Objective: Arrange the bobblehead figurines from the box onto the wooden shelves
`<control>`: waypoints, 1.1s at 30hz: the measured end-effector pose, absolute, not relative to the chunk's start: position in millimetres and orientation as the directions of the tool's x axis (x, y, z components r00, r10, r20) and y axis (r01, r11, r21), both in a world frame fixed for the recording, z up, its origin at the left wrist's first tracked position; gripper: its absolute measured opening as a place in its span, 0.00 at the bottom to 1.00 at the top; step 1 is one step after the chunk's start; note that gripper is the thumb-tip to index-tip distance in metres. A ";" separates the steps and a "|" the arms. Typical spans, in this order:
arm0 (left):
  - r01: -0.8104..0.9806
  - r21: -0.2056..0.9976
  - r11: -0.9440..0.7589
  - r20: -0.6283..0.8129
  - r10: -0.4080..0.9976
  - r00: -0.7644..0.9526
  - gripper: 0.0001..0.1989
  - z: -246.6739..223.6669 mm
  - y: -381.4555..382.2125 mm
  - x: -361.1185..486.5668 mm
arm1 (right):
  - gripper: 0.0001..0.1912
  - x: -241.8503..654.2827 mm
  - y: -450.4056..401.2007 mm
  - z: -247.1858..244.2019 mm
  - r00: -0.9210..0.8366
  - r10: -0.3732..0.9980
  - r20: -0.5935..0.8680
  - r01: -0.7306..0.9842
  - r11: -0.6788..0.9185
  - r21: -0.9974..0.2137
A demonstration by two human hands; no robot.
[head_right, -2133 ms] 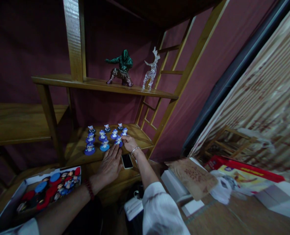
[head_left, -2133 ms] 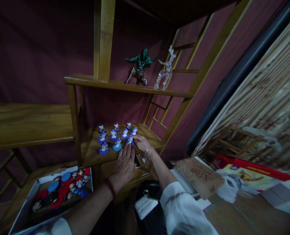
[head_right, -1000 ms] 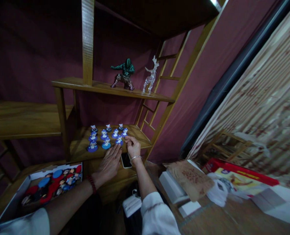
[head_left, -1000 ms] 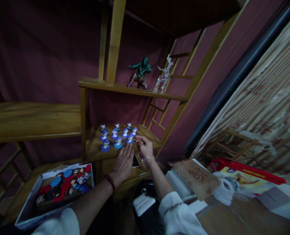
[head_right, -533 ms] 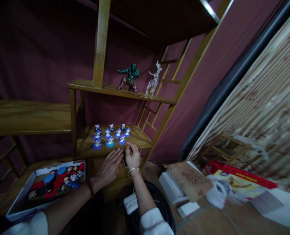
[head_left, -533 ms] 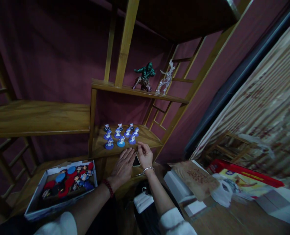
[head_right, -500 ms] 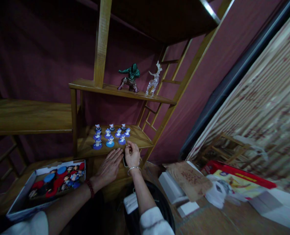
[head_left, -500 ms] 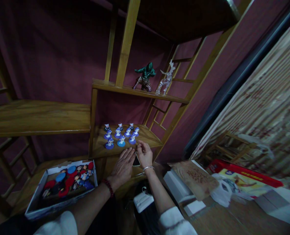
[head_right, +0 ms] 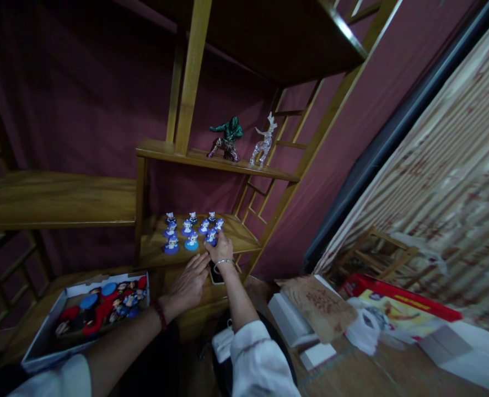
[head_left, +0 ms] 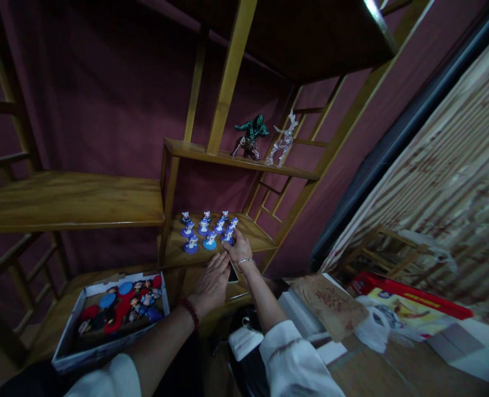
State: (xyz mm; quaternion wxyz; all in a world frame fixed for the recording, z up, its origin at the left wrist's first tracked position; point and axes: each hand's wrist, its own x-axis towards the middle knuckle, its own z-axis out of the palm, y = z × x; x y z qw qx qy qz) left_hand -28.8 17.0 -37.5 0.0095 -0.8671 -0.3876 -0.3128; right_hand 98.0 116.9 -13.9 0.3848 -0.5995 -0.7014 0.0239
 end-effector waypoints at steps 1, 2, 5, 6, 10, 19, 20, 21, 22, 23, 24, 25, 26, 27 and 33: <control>0.678 0.225 -0.699 0.550 0.666 0.504 0.23 -37.3 17.2 -29.0 | 0.27 97.8 116.8 -14.0 0.020 0.857 0.515 0.821 0.280 -0.498; 0.679 0.227 -0.698 0.548 0.668 0.503 0.23 -37.4 17.4 -29.2 | 0.27 97.6 116.3 -13.9 0.021 0.855 0.518 0.817 0.284 -0.502; 0.680 0.244 -0.692 0.540 0.679 0.497 0.22 -38.1 18.1 -29.4 | 0.26 97.4 112.8 -13.0 0.025 0.854 0.520 0.813 0.285 -0.507; 0.678 0.249 -0.691 0.539 0.681 0.496 0.22 -38.2 18.2 -29.5 | 0.26 97.5 111.6 -12.5 0.025 0.855 0.518 0.817 0.282 -0.504; 0.666 0.263 -0.698 0.538 0.679 0.499 0.20 -37.7 17.4 -30.3 | 0.24 97.8 109.2 -10.9 0.011 0.859 0.512 0.827 0.280 -0.487; 0.665 0.246 -0.705 0.534 0.671 0.514 0.22 -35.8 16.5 -32.8 | 0.21 97.9 105.2 -9.5 -0.020 0.855 0.518 0.829 0.304 -0.469; 0.666 0.238 -0.707 0.535 0.668 0.518 0.21 -35.4 15.9 -33.4 | 0.22 97.8 103.1 -10.2 -0.013 0.846 0.533 0.827 0.308 -0.470; 0.666 0.230 -0.710 0.534 0.664 0.523 0.20 -35.0 15.1 -34.0 | 0.22 97.6 100.5 -11.4 -0.002 0.834 0.552 0.822 0.315 -0.474; 0.665 0.224 -0.712 0.534 0.661 0.528 0.20 -34.7 14.1 -34.7 | 0.22 97.3 97.4 -13.0 0.015 0.820 0.572 0.815 0.322 -0.482; 0.664 0.220 -0.715 0.533 0.658 0.531 0.20 -34.4 12.9 -35.4 | 0.23 96.7 93.8 -14.9 0.035 0.804 0.594 0.805 0.330 -0.493; 0.662 0.219 -0.717 0.532 0.656 0.535 0.20 -34.2 11.7 -36.2 | 0.23 95.8 89.7 -17.1 0.060 0.786 0.615 0.794 0.336 -0.507; 0.661 0.217 -0.718 0.532 0.655 0.537 0.20 -34.1 10.5 -36.9 | 0.22 94.5 85.1 -19.5 0.085 0.768 0.635 0.783 0.342 -0.519; 0.660 0.215 -0.720 0.531 0.653 0.540 0.20 -34.1 9.4 -37.7 | 0.22 92.8 80.2 -22.0 0.112 0.750 0.652 0.773 0.346 -0.532; 0.657 0.212 -0.723 0.530 0.650 0.545 0.20 -34.4 8.6 -38.4 | 0.21 90.7 75.0 -24.6 0.138 0.734 0.665 0.765 0.348 -0.543; 0.620 0.242 -0.747 0.560 0.629 0.540 0.27 -42.3 10.5 -40.9 | 0.17 71.3 45.1 -39.3 0.197 0.662 0.723 0.745 0.378 -0.549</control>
